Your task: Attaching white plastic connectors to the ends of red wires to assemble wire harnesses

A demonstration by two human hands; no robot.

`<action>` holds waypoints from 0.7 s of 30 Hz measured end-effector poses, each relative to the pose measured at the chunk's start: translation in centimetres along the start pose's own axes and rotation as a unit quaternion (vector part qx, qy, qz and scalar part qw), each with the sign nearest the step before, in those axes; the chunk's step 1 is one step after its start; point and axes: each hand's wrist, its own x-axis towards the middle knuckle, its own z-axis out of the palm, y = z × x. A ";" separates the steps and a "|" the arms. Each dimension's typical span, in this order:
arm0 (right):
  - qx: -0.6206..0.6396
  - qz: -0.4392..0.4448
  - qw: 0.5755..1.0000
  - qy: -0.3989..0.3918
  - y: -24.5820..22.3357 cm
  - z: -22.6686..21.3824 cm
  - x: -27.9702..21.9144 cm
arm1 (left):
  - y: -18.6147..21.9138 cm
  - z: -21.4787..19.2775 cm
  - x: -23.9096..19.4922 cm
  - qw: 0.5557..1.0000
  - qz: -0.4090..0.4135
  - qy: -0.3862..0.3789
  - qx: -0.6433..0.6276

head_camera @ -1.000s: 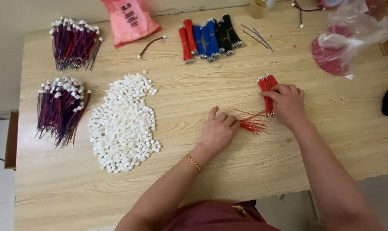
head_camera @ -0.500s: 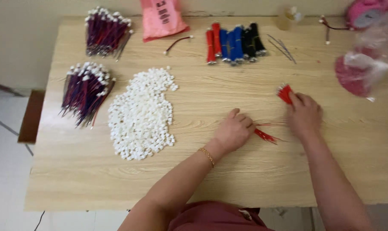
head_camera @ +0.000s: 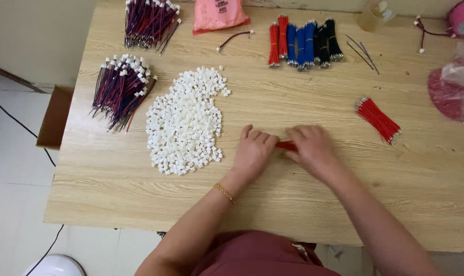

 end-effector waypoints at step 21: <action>0.371 0.242 0.890 -0.112 -3.0 -5.4 1.8 | 1.0 -12.0 -4.5 0.945 -0.222 0.043 -0.237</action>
